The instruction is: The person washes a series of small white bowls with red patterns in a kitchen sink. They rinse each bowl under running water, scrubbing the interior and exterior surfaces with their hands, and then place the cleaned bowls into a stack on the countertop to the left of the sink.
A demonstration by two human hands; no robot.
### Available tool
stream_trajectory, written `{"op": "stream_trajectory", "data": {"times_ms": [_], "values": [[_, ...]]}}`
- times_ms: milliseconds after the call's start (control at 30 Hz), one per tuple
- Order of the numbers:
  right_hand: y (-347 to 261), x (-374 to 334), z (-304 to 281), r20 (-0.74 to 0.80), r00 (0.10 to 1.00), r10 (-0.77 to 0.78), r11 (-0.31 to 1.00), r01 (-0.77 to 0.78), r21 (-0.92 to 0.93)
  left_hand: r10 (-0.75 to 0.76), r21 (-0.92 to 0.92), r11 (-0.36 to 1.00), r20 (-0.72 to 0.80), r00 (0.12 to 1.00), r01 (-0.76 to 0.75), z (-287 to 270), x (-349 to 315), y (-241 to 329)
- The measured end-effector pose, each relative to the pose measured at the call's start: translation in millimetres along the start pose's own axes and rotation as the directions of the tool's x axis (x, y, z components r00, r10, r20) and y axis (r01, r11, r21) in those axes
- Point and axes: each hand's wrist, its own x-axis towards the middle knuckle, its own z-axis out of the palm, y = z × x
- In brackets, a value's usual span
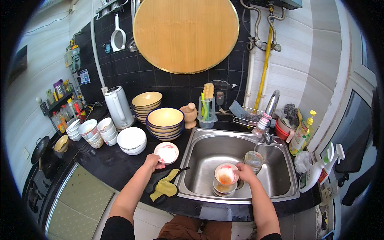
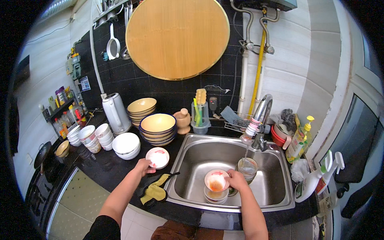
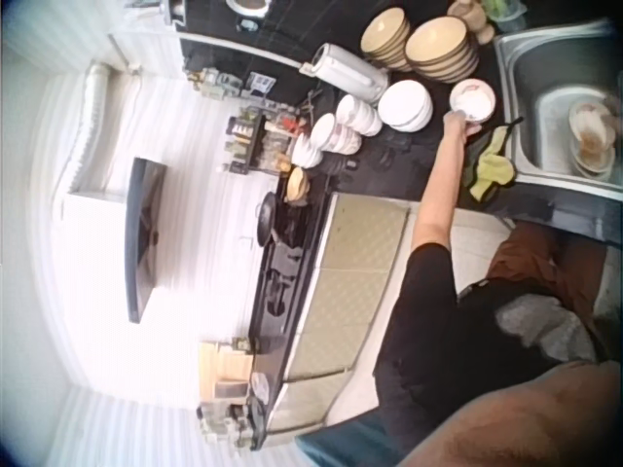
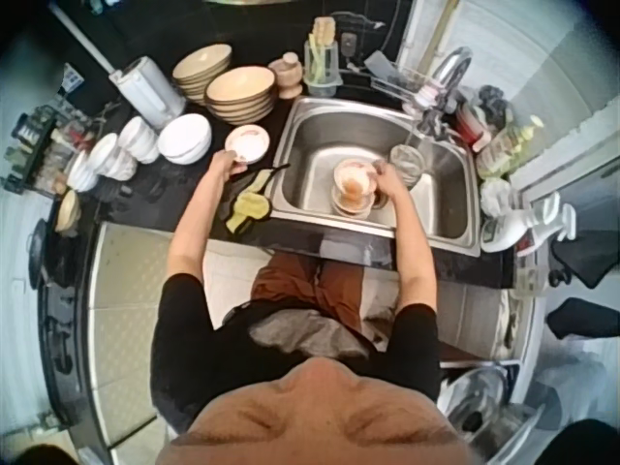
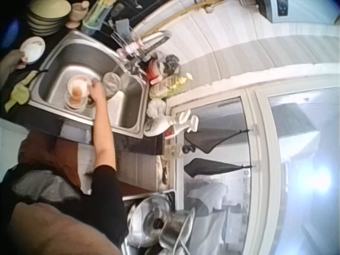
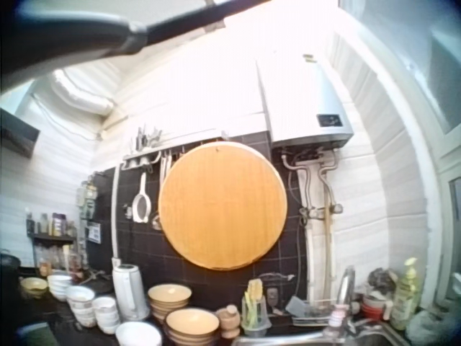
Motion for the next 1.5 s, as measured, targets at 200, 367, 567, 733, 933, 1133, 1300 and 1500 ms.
{"op": "stream_trajectory", "data": {"times_ms": [200,367,567,733,933,1133,1300,1500], "values": [[19,11,-16,-0.397,0.906,0.146,0.880,0.064,0.470,0.154,0.368,0.924,-0.101,0.983,-0.106,1,19,-10],[6,-5,-36,-0.745,0.647,0.162,0.984,-0.050,0.170,0.418,0.687,0.710,-0.237,0.877,-0.152,2,10,-11],[21,0,-40,-0.768,0.603,0.215,0.976,-0.161,0.147,0.655,0.758,0.595,-0.264,0.708,-0.267,23,-36,8],[27,-1,-47,-0.698,0.622,0.356,0.934,-0.253,0.251,0.912,0.743,0.308,-0.054,0.406,-0.593,51,-61,26],[19,-5,-51,-0.619,0.663,0.421,0.907,-0.290,0.306,0.741,0.432,-0.001,0.606,0.289,-0.902,146,-77,10],[24,-1,-51,-0.623,0.706,0.337,0.930,-0.146,0.338,0.533,0.225,0.096,0.811,0.241,-0.970,260,-91,-18],[28,3,-54,-0.664,0.698,0.269,0.895,0.073,0.440,0.572,0.087,0.166,0.803,0.168,-0.982,300,-56,-46],[17,8,-56,-0.686,0.727,0.037,0.932,0.223,0.287,0.385,-0.108,0.888,0.707,0.593,-0.448,327,-43,-58]]}}
